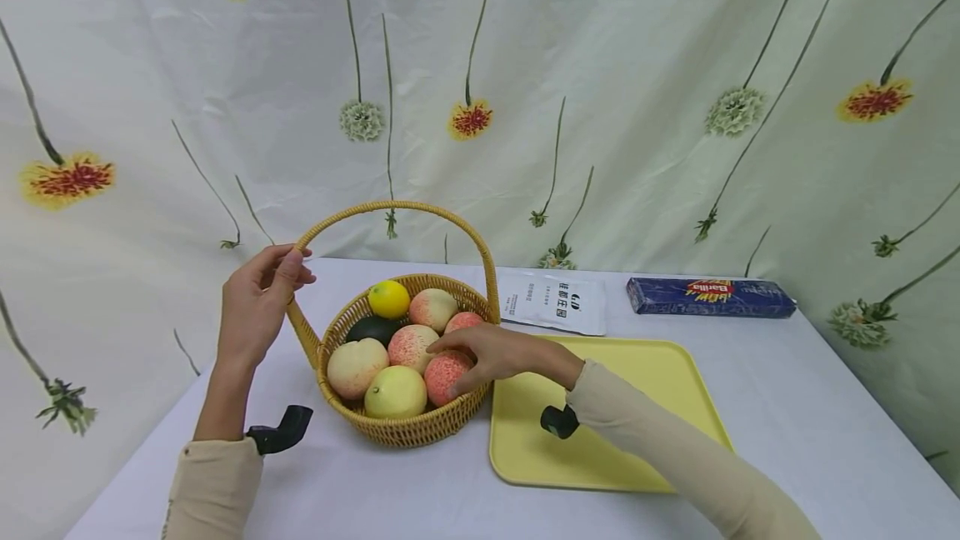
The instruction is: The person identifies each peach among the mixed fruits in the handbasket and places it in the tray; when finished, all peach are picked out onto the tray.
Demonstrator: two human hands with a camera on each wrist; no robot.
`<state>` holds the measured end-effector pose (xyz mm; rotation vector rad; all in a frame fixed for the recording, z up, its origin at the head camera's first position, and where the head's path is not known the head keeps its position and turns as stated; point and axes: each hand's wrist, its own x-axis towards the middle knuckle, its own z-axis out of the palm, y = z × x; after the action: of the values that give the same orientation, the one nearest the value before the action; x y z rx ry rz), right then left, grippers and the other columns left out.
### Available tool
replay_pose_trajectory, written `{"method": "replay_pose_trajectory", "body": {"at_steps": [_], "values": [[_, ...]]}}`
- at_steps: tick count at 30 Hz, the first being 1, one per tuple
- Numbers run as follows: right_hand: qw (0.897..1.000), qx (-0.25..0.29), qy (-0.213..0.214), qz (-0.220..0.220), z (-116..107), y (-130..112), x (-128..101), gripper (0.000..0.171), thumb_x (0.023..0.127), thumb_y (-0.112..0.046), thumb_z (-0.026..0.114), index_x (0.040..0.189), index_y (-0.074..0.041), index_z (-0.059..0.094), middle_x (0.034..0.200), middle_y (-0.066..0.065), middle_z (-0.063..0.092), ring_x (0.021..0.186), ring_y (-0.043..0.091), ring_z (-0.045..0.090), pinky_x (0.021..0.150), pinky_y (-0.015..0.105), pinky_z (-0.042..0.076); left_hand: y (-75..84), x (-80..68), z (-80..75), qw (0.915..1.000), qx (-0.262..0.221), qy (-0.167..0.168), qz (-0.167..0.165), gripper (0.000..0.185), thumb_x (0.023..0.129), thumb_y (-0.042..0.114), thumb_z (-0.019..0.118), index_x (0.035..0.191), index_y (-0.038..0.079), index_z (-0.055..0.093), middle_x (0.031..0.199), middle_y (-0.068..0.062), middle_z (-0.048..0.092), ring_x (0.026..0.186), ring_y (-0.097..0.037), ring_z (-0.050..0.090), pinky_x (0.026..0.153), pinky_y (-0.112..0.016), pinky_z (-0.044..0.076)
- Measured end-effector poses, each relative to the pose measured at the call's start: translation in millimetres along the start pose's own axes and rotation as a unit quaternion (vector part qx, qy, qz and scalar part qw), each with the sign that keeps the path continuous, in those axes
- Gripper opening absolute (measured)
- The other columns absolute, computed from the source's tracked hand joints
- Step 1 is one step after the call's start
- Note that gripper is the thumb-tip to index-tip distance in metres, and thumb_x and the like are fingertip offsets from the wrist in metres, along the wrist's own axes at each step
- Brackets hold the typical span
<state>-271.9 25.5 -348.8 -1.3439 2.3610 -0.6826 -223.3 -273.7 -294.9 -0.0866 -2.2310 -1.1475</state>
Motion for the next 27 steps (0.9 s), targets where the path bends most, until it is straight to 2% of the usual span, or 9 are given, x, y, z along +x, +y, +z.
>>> {"method": "replay_pose_trajectory", "body": {"at_steps": [2, 7, 12, 22, 27], "values": [[1.000, -0.010, -0.007, 0.002, -2, -2, 1, 0.059, 0.085, -0.027, 0.073, 0.138, -0.012, 0.051, 0.132, 0.001, 0.056, 0.110, 0.010, 0.050, 0.094, 0.023, 0.040, -0.1, 0.3, 0.1, 1.0000, 0.000, 0.000, 0.001, 0.037, 0.099, 0.038, 0.050, 0.115, 0.008, 0.064, 0.080, 0.007, 0.065, 0.080, 0.002, 0.060, 0.072, -0.010, 0.045], [0.999, -0.049, -0.020, -0.004, -5, -7, 5, 0.053, 0.083, -0.020, 0.074, 0.132, -0.012, 0.057, 0.124, 0.000, 0.060, 0.100, 0.010, 0.052, 0.087, 0.021, 0.041, -0.5, 0.3, 0.3, 1.0000, -0.002, -0.003, -0.001, 0.038, 0.099, 0.038, 0.049, 0.115, 0.007, 0.063, 0.080, 0.006, 0.066, 0.080, 0.004, 0.061, 0.073, -0.010, 0.045], [0.997, -0.070, -0.024, -0.006, -5, -8, 9, 0.050, 0.081, -0.022, 0.077, 0.128, -0.014, 0.060, 0.118, -0.002, 0.063, 0.098, 0.005, 0.052, 0.087, 0.019, 0.042, -0.6, 1.0, 0.2, 1.0000, -0.001, -0.007, -0.001, 0.039, 0.099, 0.038, 0.049, 0.117, 0.006, 0.063, 0.081, 0.004, 0.066, 0.080, 0.004, 0.061, 0.074, -0.011, 0.046], [0.998, -0.055, -0.007, -0.036, -4, 0, 7, 0.048, 0.083, -0.022, 0.075, 0.128, -0.013, 0.060, 0.119, -0.002, 0.063, 0.097, 0.006, 0.053, 0.085, 0.019, 0.042, -0.9, 1.6, 2.0, 1.0000, -0.004, -0.005, -0.002, 0.038, 0.099, 0.038, 0.048, 0.116, 0.007, 0.063, 0.080, 0.004, 0.065, 0.080, 0.004, 0.061, 0.074, -0.009, 0.045], [0.998, -0.047, -0.002, -0.037, -4, 2, 6, 0.051, 0.082, -0.023, 0.076, 0.129, -0.011, 0.059, 0.121, -0.001, 0.062, 0.100, 0.006, 0.053, 0.088, 0.019, 0.042, -1.7, 0.7, 2.1, 1.0000, -0.004, -0.003, -0.001, 0.038, 0.099, 0.038, 0.048, 0.116, 0.007, 0.062, 0.081, 0.001, 0.065, 0.080, 0.003, 0.061, 0.075, -0.009, 0.046]]}}
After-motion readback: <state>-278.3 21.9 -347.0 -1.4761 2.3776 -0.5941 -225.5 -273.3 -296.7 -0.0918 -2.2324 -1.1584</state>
